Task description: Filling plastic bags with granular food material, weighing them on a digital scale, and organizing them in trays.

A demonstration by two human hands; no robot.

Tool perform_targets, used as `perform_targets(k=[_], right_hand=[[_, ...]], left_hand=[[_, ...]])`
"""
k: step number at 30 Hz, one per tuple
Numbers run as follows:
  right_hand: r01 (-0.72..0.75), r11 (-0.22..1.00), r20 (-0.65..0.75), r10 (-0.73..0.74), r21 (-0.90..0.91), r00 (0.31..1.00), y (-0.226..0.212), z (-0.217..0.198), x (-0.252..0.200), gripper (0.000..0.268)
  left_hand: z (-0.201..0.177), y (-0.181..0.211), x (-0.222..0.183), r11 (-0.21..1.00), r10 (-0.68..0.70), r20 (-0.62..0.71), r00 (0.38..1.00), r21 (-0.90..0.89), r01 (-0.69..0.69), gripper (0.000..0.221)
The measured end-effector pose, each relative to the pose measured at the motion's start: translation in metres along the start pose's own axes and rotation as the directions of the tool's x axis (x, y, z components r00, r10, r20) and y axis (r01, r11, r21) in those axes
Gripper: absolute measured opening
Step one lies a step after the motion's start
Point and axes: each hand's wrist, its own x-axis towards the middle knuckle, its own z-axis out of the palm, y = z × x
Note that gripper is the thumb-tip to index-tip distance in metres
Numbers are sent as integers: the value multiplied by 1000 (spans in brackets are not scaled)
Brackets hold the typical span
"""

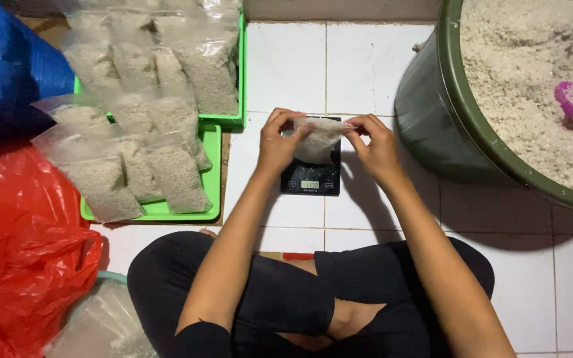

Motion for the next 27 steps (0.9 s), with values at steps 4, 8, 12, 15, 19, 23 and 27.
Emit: perform_targets(k=[4, 8, 12, 15, 19, 23, 27], right_hand=[[-121, 978, -68, 135, 171, 989, 4, 7, -11, 17], [-222, 941, -109, 256, 257, 961, -3, 12, -12, 14], [-206, 935, -135, 252, 289, 958, -1, 19, -14, 10], [-215, 926, -126, 264, 310, 956, -9, 21, -15, 9], [-205, 942, -133, 247, 266, 960, -24, 22, -14, 8], [-158, 965, -151, 192, 210, 970, -58, 23, 1, 5], [-118, 961, -161, 161, 252, 974, -87, 20, 22, 8]], left_hand=[[16, 21, -31, 983, -136, -128, 982, 102, 150, 62], [29, 64, -48, 882, -437, -63, 897, 165, 442, 112], [59, 11, -63, 895, -247, -58, 967, 370, 251, 125], [71, -13, -61, 857, -194, -165, 967, 452, 249, 125], [69, -22, -59, 808, -129, -240, 962, 537, 242, 109], [67, -28, -52, 834, -131, -323, 937, 476, 280, 110], [44, -6, -29, 900, -38, -406, 913, 383, 207, 107]])
